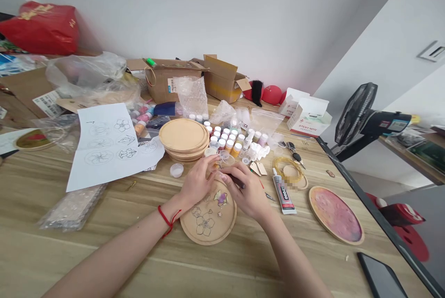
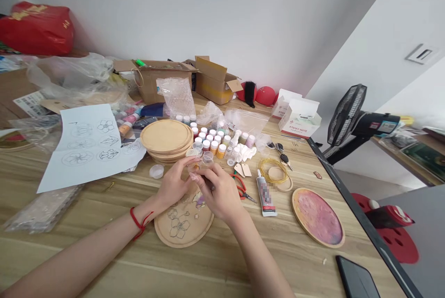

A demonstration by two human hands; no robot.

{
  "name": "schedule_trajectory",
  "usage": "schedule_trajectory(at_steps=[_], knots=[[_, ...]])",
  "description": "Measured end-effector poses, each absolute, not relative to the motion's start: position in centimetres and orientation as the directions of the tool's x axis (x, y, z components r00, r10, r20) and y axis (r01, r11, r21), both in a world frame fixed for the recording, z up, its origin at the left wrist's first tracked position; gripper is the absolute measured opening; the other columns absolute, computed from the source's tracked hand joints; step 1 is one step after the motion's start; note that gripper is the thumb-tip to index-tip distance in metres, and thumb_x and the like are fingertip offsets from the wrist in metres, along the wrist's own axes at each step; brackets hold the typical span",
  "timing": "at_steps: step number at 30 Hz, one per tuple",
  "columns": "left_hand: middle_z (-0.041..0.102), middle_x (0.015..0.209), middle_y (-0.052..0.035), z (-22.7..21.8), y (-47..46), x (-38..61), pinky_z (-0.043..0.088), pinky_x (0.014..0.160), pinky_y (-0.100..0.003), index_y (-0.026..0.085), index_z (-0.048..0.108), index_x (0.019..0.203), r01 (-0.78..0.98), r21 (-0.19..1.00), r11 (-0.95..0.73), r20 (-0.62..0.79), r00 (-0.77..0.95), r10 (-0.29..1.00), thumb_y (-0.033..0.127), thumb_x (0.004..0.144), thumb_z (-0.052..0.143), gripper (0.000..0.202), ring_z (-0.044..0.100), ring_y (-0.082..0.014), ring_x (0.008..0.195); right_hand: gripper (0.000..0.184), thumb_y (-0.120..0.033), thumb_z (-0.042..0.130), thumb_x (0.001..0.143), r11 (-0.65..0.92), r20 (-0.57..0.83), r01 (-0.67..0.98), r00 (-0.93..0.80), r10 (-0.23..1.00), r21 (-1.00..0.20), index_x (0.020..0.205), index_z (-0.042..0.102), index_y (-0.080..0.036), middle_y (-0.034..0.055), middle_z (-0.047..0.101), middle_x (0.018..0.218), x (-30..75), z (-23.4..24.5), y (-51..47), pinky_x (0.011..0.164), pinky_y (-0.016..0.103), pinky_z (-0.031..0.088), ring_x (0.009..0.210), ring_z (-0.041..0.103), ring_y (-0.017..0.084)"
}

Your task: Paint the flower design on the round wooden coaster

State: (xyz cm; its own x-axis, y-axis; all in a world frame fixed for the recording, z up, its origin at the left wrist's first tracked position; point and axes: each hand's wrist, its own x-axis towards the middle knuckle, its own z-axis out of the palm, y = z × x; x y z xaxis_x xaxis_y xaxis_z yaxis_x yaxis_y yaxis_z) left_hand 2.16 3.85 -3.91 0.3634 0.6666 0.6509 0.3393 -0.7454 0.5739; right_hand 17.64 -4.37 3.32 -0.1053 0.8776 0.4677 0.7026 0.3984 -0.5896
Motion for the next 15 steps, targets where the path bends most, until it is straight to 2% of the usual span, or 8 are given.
schedule_trajectory(at_steps=[3,8,12,15], knots=[[0.066,0.126,-0.0077,-4.05,3.90,2.23,0.051,0.102,-0.040,0.022,0.047,0.131,0.341,0.564,-0.752,0.662,0.357,0.659,0.022,0.094,0.055,0.037,0.062,-0.0213,0.120,0.020,-0.030,0.053,0.098,0.386,0.488,0.722,-0.077,0.869,-0.575,0.112,0.066,-0.023,0.0075,0.068,0.096,17.98,3.34,-4.32,0.068,0.029,0.054,0.078,0.066,0.018],[0.066,0.126,-0.0074,-3.95,3.90,2.26,0.051,0.103,-0.040,0.023,0.048,0.130,0.344,0.558,-0.755,0.665,0.358,0.655,0.019,0.093,0.056,0.038,0.062,-0.0215,0.120,0.017,-0.027,0.054,0.097,0.399,0.508,0.742,-0.092,0.857,-0.539,0.092,0.069,-0.021,0.0037,0.066,0.076,18.07,2.94,-4.15,0.055,0.026,0.046,0.062,0.058,0.014],[0.066,0.126,-0.0074,-3.85,3.84,2.23,0.051,0.102,-0.042,0.023,0.047,0.131,0.345,0.563,-0.751,0.663,0.353,0.660,0.016,0.092,0.054,0.040,0.062,-0.0221,0.120,0.015,-0.028,0.057,0.096,0.441,0.550,0.689,-0.073,0.832,-0.575,0.093,0.070,-0.021,0.0040,0.069,0.080,17.83,2.64,-3.99,0.058,0.026,0.048,0.065,0.061,0.014],[0.066,0.125,-0.0075,-3.86,3.82,2.25,0.052,0.101,-0.041,0.023,0.048,0.130,0.350,0.559,-0.752,0.669,0.346,0.658,0.018,0.092,0.056,0.039,0.063,-0.0220,0.118,0.018,-0.024,0.055,0.096,0.442,0.607,0.745,-0.064,0.792,-0.499,0.085,0.068,-0.019,0.0037,0.067,0.073,17.69,2.48,-3.94,0.058,0.027,0.045,0.062,0.058,0.015]])
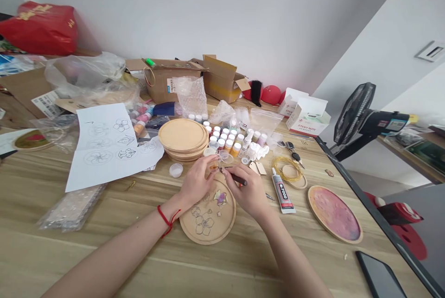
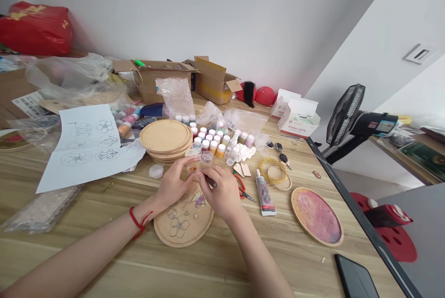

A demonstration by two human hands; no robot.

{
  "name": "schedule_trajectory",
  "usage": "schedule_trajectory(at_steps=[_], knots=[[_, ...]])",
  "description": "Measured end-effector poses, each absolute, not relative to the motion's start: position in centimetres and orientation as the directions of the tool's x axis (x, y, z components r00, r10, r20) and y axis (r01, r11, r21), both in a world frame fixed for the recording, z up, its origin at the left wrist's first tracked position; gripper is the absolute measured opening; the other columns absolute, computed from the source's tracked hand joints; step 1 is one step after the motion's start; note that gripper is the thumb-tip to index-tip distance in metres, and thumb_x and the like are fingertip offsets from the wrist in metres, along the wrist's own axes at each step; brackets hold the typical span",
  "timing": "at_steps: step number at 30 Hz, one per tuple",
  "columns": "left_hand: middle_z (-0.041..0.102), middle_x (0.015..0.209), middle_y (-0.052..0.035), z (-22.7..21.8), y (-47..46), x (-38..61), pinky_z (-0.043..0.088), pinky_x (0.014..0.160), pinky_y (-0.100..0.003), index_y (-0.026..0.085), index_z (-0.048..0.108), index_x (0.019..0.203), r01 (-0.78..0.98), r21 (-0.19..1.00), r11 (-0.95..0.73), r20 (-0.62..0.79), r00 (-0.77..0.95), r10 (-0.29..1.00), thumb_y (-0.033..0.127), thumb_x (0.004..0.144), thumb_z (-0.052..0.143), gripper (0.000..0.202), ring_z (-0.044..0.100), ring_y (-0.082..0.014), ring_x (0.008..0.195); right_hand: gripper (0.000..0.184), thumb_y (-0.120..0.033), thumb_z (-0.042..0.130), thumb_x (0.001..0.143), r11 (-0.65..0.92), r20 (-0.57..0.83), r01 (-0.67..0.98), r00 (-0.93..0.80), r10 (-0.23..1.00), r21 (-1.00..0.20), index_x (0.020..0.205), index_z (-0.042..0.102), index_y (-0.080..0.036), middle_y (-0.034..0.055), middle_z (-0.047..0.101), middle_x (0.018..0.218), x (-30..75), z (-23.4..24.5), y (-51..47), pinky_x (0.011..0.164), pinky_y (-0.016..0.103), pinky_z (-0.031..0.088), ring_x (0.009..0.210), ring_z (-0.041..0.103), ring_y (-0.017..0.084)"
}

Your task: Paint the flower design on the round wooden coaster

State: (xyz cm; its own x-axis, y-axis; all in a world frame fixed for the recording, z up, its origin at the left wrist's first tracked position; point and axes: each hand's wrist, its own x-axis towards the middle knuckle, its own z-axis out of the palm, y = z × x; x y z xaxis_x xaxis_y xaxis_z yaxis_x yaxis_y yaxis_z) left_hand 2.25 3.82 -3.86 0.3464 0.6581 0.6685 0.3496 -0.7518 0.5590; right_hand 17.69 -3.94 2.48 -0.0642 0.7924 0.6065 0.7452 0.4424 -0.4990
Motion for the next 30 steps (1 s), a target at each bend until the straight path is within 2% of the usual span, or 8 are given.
schedule_trajectory(at_steps=[3,6,10,13,17,20,24,30], knots=[[0.067,0.124,-0.0069,-3.89,3.83,2.27,0.052,0.100,-0.041,0.023,0.048,0.130,0.351,0.548,-0.759,0.662,0.373,0.651,0.016,0.091,0.057,0.040,0.063,-0.0220,0.117,0.023,-0.023,0.052,0.096,0.441,0.627,0.776,-0.076,0.776,-0.452,0.078,0.066,-0.019,0.0011,0.060,0.063,17.55,2.36,-3.94,0.053,0.028,0.039,0.056,0.052,0.014],[0.066,0.124,-0.0072,-3.92,3.87,2.26,0.052,0.100,-0.041,0.023,0.048,0.130,0.359,0.558,-0.748,0.659,0.355,0.663,0.016,0.091,0.056,0.040,0.063,-0.0223,0.118,0.020,-0.025,0.053,0.097,0.448,0.632,0.769,-0.074,0.772,-0.457,0.084,0.067,-0.020,0.0018,0.063,0.068,17.46,2.27,-3.92,0.057,0.028,0.041,0.060,0.055,0.014],[0.066,0.124,-0.0071,-3.99,3.91,2.26,0.052,0.100,-0.041,0.023,0.048,0.130,0.362,0.558,-0.747,0.656,0.360,0.664,0.019,0.091,0.058,0.040,0.063,-0.0225,0.118,0.022,-0.024,0.053,0.096,0.429,0.643,0.803,-0.074,0.762,-0.415,0.078,0.064,-0.021,0.0005,0.060,0.063,17.50,2.22,-3.86,0.059,0.030,0.040,0.059,0.053,0.014],[0.066,0.124,-0.0072,-4.02,3.90,2.29,0.052,0.101,-0.042,0.023,0.048,0.131,0.367,0.560,-0.743,0.655,0.352,0.668,0.017,0.091,0.058,0.041,0.062,-0.0229,0.118,0.018,-0.024,0.054,0.096,0.446,0.643,0.785,-0.082,0.762,-0.429,0.083,0.065,-0.021,0.0014,0.064,0.069,17.51,2.14,-3.85,0.063,0.030,0.041,0.064,0.056,0.015],[0.067,0.123,-0.0069,-3.99,3.91,2.31,0.053,0.099,-0.041,0.023,0.049,0.130,0.361,0.559,-0.746,0.660,0.351,0.665,0.018,0.091,0.057,0.039,0.063,-0.0224,0.117,0.020,-0.022,0.054,0.096,0.429,0.650,0.803,-0.069,0.757,-0.414,0.079,0.063,-0.021,-0.0002,0.061,0.064,17.40,2.02,-3.89,0.063,0.031,0.040,0.061,0.054,0.014],[0.067,0.123,-0.0068,-3.97,3.93,2.30,0.053,0.100,-0.041,0.023,0.048,0.130,0.351,0.561,-0.750,0.666,0.347,0.660,0.016,0.091,0.057,0.041,0.063,-0.0221,0.118,0.015,-0.022,0.055,0.096,0.457,0.660,0.792,-0.094,0.746,-0.404,0.085,0.064,-0.020,0.0012,0.066,0.071,17.32,1.98,-3.90,0.068,0.031,0.042,0.066,0.058,0.015],[0.066,0.124,-0.0069,-3.89,3.86,2.28,0.052,0.101,-0.042,0.024,0.048,0.130,0.349,0.572,-0.742,0.652,0.354,0.670,0.017,0.091,0.056,0.040,0.063,-0.0222,0.118,0.018,-0.021,0.053,0.096,0.452,0.666,0.808,-0.102,0.739,-0.378,0.082,0.063,-0.021,0.0010,0.066,0.069,17.32,1.89,-3.84,0.070,0.033,0.042,0.065,0.059,0.015],[0.066,0.125,-0.0075,-3.78,3.70,2.22,0.052,0.101,-0.041,0.023,0.047,0.131,0.350,0.581,-0.735,0.639,0.362,0.678,0.016,0.092,0.055,0.041,0.062,-0.0221,0.120,0.015,-0.020,0.053,0.096,0.459,0.667,0.797,-0.097,0.739,-0.393,0.086,0.064,-0.022,0.0014,0.068,0.072,17.32,1.50,-3.71,0.081,0.038,0.045,0.070,0.063,0.017]])
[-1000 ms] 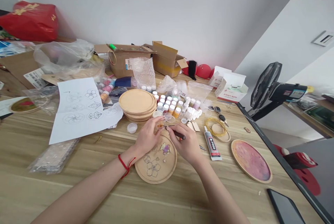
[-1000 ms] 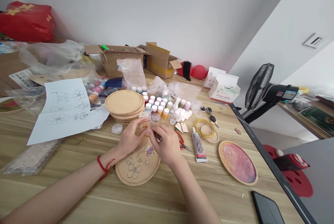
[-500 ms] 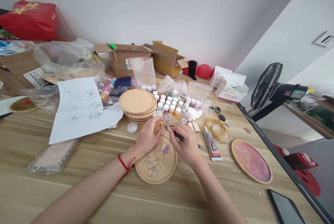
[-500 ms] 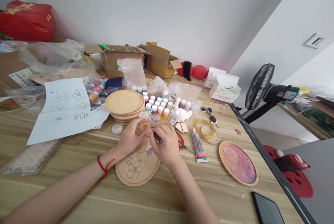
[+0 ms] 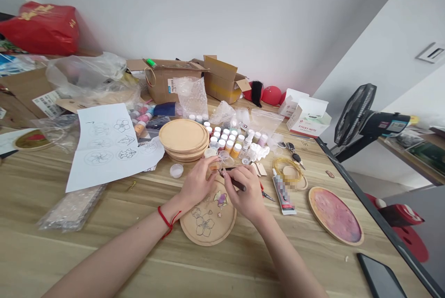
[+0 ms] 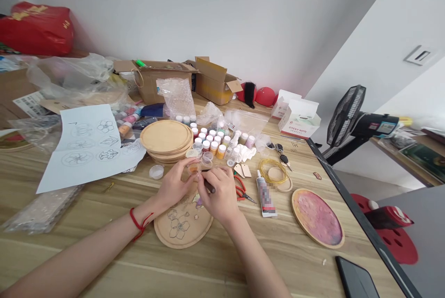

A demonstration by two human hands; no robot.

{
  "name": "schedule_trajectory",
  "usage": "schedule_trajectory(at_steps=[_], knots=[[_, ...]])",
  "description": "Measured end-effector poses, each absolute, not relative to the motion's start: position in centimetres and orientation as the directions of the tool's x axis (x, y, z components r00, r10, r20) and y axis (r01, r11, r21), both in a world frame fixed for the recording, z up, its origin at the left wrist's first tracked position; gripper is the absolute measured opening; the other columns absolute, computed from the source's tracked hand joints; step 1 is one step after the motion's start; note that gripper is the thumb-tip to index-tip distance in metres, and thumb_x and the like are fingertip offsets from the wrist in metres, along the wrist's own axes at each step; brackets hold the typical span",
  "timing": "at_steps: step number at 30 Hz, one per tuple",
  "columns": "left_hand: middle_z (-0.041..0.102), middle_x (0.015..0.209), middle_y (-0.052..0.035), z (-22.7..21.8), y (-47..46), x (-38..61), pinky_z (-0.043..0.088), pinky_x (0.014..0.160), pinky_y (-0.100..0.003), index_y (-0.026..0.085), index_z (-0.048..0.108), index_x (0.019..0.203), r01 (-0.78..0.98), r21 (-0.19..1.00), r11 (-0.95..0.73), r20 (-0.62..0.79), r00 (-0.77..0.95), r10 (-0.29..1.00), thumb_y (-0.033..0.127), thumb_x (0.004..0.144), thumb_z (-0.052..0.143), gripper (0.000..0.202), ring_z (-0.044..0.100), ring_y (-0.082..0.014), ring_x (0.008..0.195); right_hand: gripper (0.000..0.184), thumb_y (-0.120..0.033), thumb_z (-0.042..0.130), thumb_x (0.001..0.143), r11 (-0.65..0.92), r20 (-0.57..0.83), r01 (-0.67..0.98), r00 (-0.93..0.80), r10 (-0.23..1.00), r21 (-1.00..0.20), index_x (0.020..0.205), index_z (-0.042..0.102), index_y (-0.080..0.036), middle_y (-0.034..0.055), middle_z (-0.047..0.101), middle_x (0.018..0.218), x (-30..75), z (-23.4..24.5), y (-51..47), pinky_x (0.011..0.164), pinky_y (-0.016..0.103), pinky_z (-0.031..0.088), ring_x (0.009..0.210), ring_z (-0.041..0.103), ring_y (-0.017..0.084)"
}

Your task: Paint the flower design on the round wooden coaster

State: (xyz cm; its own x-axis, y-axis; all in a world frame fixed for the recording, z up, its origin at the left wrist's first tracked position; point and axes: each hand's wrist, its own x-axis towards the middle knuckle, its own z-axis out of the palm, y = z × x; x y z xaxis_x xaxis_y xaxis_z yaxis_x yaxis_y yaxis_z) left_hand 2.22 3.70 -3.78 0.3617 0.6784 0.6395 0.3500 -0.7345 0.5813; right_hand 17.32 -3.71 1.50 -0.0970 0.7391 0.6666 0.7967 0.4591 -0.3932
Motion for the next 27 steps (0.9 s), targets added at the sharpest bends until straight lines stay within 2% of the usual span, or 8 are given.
schedule_trajectory(at_steps=[4,8,11,15,18,22,27], knots=[[0.066,0.126,-0.0074,-3.89,3.72,2.22,0.052,0.101,-0.041,0.023,0.047,0.131,0.353,0.584,-0.731,0.636,0.362,0.682,0.017,0.092,0.054,0.040,0.063,-0.0220,0.119,0.012,-0.021,0.054,0.096,0.478,0.678,0.789,-0.109,0.727,-0.386,0.089,0.064,-0.023,0.0021,0.070,0.077,17.29,1.30,-3.67,0.089,0.041,0.045,0.074,0.065,0.017],[0.066,0.126,-0.0073,-4.06,3.77,2.23,0.052,0.102,-0.041,0.024,0.046,0.132,0.353,0.584,-0.731,0.636,0.361,0.682,0.018,0.092,0.054,0.041,0.063,-0.0220,0.119,0.013,-0.018,0.054,0.096,0.478,0.691,0.790,-0.099,0.716,-0.383,0.088,0.064,-0.023,0.0015,0.069,0.073,17.14,1.27,-3.74,0.081,0.038,0.046,0.070,0.063,0.017],[0.066,0.127,-0.0075,-4.13,3.77,2.22,0.052,0.102,-0.041,0.024,0.046,0.132,0.348,0.589,-0.730,0.637,0.357,0.684,0.016,0.091,0.055,0.043,0.062,-0.0221,0.120,0.010,-0.018,0.055,0.095,0.493,0.703,0.776,-0.093,0.705,-0.392,0.092,0.064,-0.023,0.0027,0.071,0.079,17.01,1.25,-3.77,0.081,0.038,0.046,0.074,0.064,0.018],[0.066,0.127,-0.0076,-4.01,3.71,2.19,0.052,0.102,-0.041,0.024,0.046,0.132,0.361,0.592,-0.721,0.623,0.362,0.693,0.014,0.091,0.054,0.043,0.062,-0.0223,0.120,0.012,-0.018,0.054,0.095,0.489,0.697,0.769,-0.079,0.713,-0.412,0.088,0.063,-0.022,0.0021,0.069,0.074,17.03,1.27,-3.73,0.078,0.037,0.046,0.071,0.063,0.017],[0.066,0.127,-0.0079,-3.89,3.68,2.17,0.052,0.101,-0.041,0.023,0.046,0.132,0.362,0.593,-0.719,0.620,0.365,0.695,0.014,0.091,0.053,0.043,0.063,-0.0224,0.120,0.011,-0.021,0.055,0.096,0.495,0.675,0.754,-0.093,0.732,-0.432,0.092,0.065,-0.023,0.0025,0.071,0.078,17.19,1.36,-3.69,0.082,0.038,0.047,0.072,0.063,0.017],[0.066,0.126,-0.0081,-3.85,3.77,2.12,0.053,0.101,-0.042,0.023,0.046,0.131,0.361,0.583,-0.728,0.628,0.369,0.685,0.019,0.093,0.054,0.040,0.063,-0.0226,0.119,0.015,-0.020,0.053,0.096,0.475,0.667,0.770,-0.087,0.740,-0.426,0.085,0.064,-0.023,0.0005,0.066,0.069,17.32,1.63,-3.76,0.084,0.039,0.047,0.067,0.060,0.017],[0.066,0.128,-0.0077,-4.03,3.91,2.08,0.052,0.102,-0.042,0.024,0.045,0.134,0.366,0.589,-0.721,0.628,0.356,0.693,0.018,0.092,0.055,0.044,0.062,-0.0228,0.121,0.012,-0.021,0.054,0.096,0.521,0.643,0.734,-0.151,0.751,-0.435,0.095,0.065,-0.024,0.0021,0.069,0.078,17.45,2.09,-3.91,0.087,0.039,0.047,0.074,0.063,0.017]])
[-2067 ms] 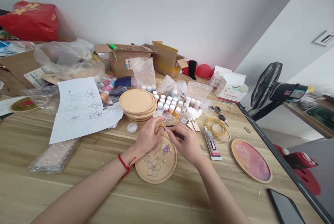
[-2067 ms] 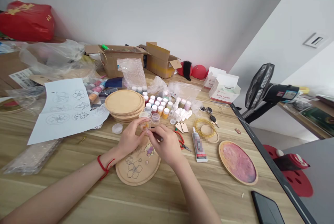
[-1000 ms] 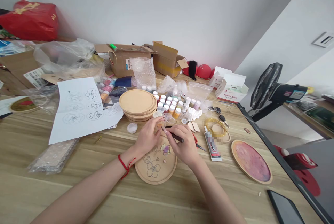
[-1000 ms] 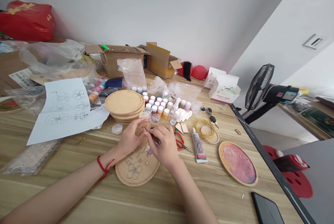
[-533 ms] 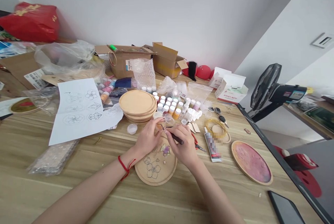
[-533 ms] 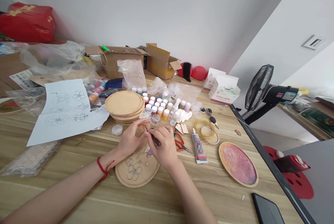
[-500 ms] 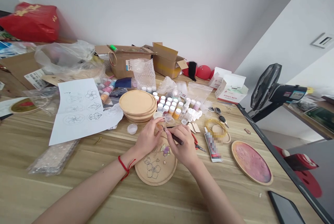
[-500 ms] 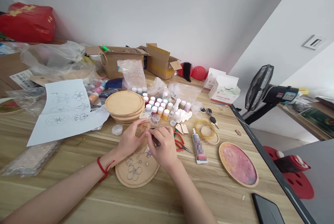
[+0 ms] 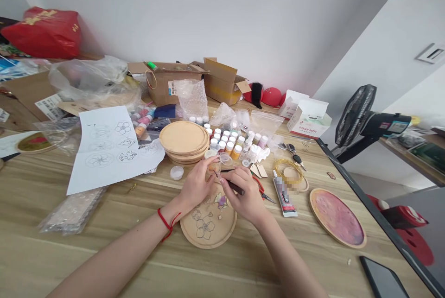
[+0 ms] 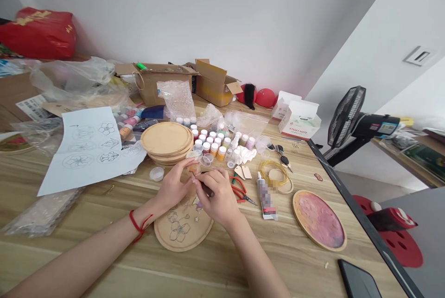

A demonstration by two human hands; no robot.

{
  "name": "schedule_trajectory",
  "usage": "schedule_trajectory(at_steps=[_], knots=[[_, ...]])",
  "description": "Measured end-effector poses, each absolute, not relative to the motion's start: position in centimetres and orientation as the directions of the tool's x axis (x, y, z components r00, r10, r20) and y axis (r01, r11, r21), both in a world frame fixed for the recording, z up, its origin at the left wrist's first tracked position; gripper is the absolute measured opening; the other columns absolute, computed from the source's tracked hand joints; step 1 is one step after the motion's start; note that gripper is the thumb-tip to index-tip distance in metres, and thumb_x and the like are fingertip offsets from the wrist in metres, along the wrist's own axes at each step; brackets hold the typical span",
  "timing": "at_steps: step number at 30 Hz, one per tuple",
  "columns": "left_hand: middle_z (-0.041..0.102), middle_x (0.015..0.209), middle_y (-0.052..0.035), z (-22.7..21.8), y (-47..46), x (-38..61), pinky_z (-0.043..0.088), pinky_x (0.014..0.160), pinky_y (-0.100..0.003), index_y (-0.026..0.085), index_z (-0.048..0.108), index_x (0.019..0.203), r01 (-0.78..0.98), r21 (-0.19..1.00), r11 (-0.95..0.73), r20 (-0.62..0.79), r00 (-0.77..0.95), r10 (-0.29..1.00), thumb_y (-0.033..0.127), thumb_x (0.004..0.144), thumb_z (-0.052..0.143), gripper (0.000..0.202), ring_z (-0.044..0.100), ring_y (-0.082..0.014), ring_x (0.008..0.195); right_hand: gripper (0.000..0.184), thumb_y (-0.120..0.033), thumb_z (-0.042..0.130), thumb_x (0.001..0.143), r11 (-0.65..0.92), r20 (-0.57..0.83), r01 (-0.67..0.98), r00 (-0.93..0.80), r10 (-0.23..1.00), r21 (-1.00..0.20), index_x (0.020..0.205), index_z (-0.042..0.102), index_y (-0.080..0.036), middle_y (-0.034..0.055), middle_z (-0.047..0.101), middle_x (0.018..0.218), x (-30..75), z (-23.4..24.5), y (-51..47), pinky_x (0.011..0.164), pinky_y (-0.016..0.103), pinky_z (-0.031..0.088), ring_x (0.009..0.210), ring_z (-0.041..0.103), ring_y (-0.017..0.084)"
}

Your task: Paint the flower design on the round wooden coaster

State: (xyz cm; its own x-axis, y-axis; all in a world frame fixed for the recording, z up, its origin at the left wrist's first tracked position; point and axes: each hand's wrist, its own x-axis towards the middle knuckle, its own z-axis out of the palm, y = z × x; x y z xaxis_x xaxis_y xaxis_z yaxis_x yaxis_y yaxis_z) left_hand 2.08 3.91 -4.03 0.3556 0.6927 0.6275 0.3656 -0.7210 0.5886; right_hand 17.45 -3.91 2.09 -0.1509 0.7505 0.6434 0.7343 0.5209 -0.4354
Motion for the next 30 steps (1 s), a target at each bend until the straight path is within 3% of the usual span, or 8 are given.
schedule_trajectory(at_steps=[4,9,13,18,23,30], knots=[[0.066,0.127,-0.0076,-4.11,3.90,2.16,0.051,0.103,-0.042,0.024,0.044,0.135,0.361,0.556,-0.749,0.657,0.360,0.662,0.021,0.093,0.055,0.044,0.062,-0.0224,0.120,0.015,-0.020,0.052,0.096,0.491,0.660,0.768,-0.120,0.741,-0.412,0.086,0.063,-0.023,0.0011,0.064,0.071,17.86,2.31,-3.85,0.081,0.037,0.047,0.069,0.059,0.017],[0.066,0.127,-0.0075,-3.87,3.90,2.17,0.052,0.102,-0.042,0.024,0.044,0.135,0.363,0.557,-0.747,0.651,0.368,0.664,0.018,0.092,0.054,0.045,0.062,-0.0221,0.121,0.012,-0.018,0.053,0.096,0.528,0.637,0.785,-0.231,0.735,-0.324,0.102,0.062,-0.022,0.0059,0.071,0.091,17.67,2.51,-4.00,0.087,0.040,0.045,0.086,0.062,0.020],[0.067,0.126,-0.0069,-3.76,3.79,2.16,0.051,0.103,-0.043,0.024,0.044,0.137,0.381,0.576,-0.723,0.618,0.376,0.690,0.015,0.091,0.053,0.047,0.062,-0.0223,0.120,0.015,-0.013,0.050,0.093,0.513,0.620,0.830,-0.288,0.730,-0.218,0.087,0.061,-0.022,0.0030,0.068,0.077,17.10,2.67,-4.34,0.091,0.044,0.042,0.073,0.058,0.019],[0.066,0.128,-0.0080,-3.73,3.72,2.13,0.051,0.103,-0.045,0.023,0.044,0.137,0.379,0.571,-0.728,0.622,0.379,0.685,0.014,0.091,0.051,0.047,0.061,-0.0232,0.121,0.013,-0.016,0.052,0.095,0.525,0.638,0.817,-0.276,0.719,-0.238,0.096,0.063,-0.022,0.0052,0.070,0.085,17.19,2.54,-4.21,0.087,0.041,0.045,0.079,0.061,0.019],[0.065,0.128,-0.0073,-3.86,3.86,2.13,0.052,0.102,-0.043,0.024,0.045,0.134,0.371,0.554,-0.745,0.645,0.374,0.666,0.014,0.091,0.052,0.045,0.061,-0.0230,0.122,0.014,-0.016,0.053,0.095,0.530,0.649,0.786,-0.227,0.726,-0.319,0.097,0.063,-0.024,0.0040,0.072,0.084,17.46,2.20,-4.05,0.092,0.042,0.046,0.077,0.064,0.018],[0.065,0.128,-0.0077,-4.03,3.94,2.19,0.053,0.101,-0.042,0.024,0.045,0.133,0.365,0.542,-0.757,0.663,0.367,0.652,0.014,0.091,0.053,0.044,0.062,-0.0226,0.121,0.011,-0.016,0.055,0.094,0.536,0.677,0.777,-0.201,0.708,-0.330,0.095,0.063,-0.023,0.0033,0.073,0.083,17.50,2.04,-3.97,0.088,0.042,0.047,0.075,0.065,0.018]])
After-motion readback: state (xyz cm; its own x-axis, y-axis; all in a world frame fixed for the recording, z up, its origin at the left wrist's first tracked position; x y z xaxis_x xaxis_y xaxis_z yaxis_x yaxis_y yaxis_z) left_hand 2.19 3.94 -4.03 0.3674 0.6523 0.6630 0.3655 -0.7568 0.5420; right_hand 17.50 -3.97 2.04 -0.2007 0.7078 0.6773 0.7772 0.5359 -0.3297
